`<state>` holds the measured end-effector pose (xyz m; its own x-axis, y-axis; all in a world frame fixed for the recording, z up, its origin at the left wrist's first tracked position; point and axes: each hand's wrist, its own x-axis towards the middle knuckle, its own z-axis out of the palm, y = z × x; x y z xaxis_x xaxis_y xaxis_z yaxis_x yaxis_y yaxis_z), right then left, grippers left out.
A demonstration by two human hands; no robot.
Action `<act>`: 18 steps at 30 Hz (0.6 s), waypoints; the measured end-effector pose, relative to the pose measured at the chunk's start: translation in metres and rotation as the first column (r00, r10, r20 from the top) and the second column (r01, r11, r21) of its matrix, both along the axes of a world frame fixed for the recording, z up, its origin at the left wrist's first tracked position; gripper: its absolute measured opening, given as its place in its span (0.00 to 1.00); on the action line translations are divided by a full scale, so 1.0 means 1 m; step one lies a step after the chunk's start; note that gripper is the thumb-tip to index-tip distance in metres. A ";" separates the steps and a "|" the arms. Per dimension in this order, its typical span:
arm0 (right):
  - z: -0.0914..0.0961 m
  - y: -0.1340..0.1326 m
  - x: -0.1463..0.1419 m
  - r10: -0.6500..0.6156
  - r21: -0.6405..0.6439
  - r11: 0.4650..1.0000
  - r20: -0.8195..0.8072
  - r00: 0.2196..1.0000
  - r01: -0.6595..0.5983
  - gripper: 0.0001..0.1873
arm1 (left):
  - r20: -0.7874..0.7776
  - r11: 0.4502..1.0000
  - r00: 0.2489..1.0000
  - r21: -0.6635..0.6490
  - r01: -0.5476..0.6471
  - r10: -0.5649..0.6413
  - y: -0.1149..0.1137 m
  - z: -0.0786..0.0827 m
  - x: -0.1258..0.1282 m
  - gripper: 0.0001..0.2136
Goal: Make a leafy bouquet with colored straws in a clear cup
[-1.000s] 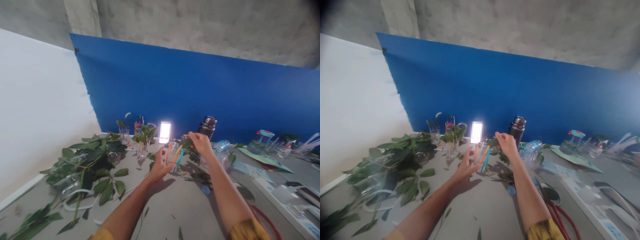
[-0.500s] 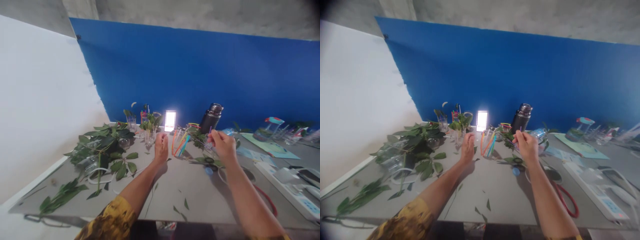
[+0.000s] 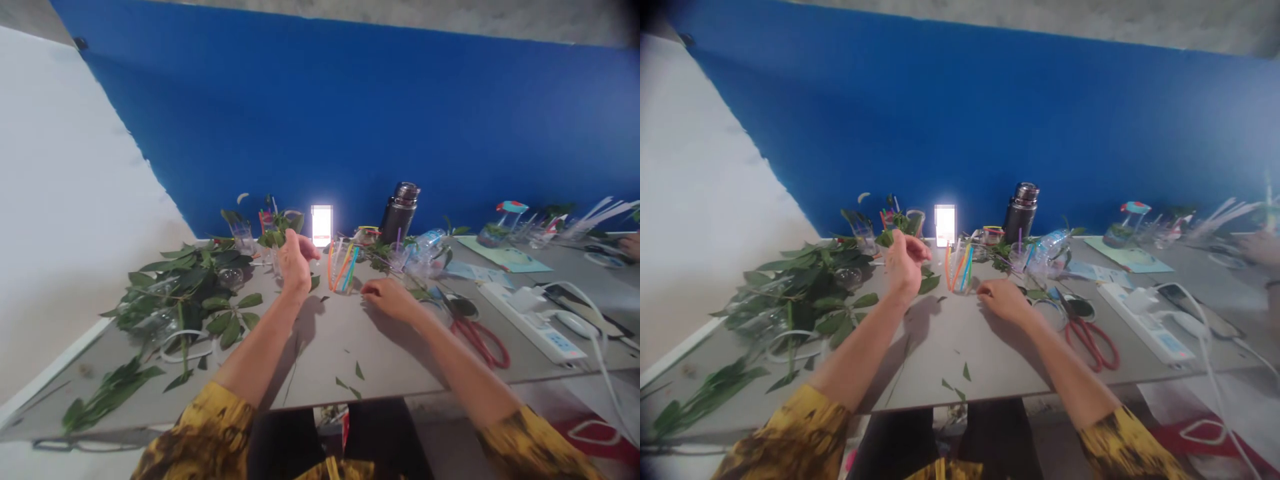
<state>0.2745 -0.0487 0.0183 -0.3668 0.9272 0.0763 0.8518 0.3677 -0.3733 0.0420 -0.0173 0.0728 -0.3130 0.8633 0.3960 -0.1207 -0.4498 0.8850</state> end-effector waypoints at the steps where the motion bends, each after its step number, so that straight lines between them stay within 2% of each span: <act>1: -0.002 -0.002 -0.011 0.039 0.002 0.999 0.008 0.999 -0.039 0.17 | 0.020 1.000 0.999 -0.002 0.024 -0.024 -0.002 0.005 -0.002 0.33; 3: -0.005 -0.005 -0.032 0.080 0.002 0.997 0.087 0.993 -0.081 0.21 | -0.018 0.995 0.995 -0.021 0.093 -0.094 -0.007 0.012 -0.007 0.31; 5: -0.007 -0.006 -0.047 0.084 -0.030 0.996 0.186 0.979 -0.080 0.21 | -0.246 0.971 0.941 -0.116 0.210 -0.233 -0.014 0.011 -0.013 0.28; 6: -0.007 -0.005 -0.051 0.086 -0.061 0.995 0.223 0.971 -0.074 0.18 | -0.382 0.945 0.867 -0.197 0.262 -0.320 -0.018 0.007 -0.016 0.24; 7: -0.007 -0.004 -0.053 0.093 -0.093 0.993 0.246 0.965 -0.072 0.15 | -0.525 0.910 0.747 -0.296 0.290 -0.408 -0.022 0.001 -0.019 0.21; 8: -0.007 -0.002 -0.053 0.106 -0.117 0.990 0.255 0.961 -0.078 0.13 | -0.602 0.886 0.653 -0.362 0.289 -0.459 -0.026 -0.008 -0.021 0.16; 10: -0.008 0.000 -0.049 0.146 -0.121 0.986 0.247 0.958 -0.119 0.10 | -0.692 0.880 0.545 -0.401 0.255 -0.473 -0.034 -0.028 -0.022 0.08; 11: -0.010 0.000 -0.046 0.168 -0.100 0.984 0.239 0.956 -0.148 0.10 | -0.796 0.898 0.416 -0.402 0.181 -0.440 -0.037 -0.038 -0.021 0.09; 14: -0.014 -0.002 -0.037 0.205 -0.039 0.979 0.223 0.953 -0.202 0.10 | -0.848 0.902 0.309 -0.415 0.120 -0.431 -0.044 -0.062 -0.017 0.07; 18: -0.009 -0.009 -0.028 0.146 -0.008 0.989 0.176 0.973 -0.147 0.07 | -0.908 0.918 0.136 -0.394 0.046 -0.397 -0.048 -0.073 -0.015 0.06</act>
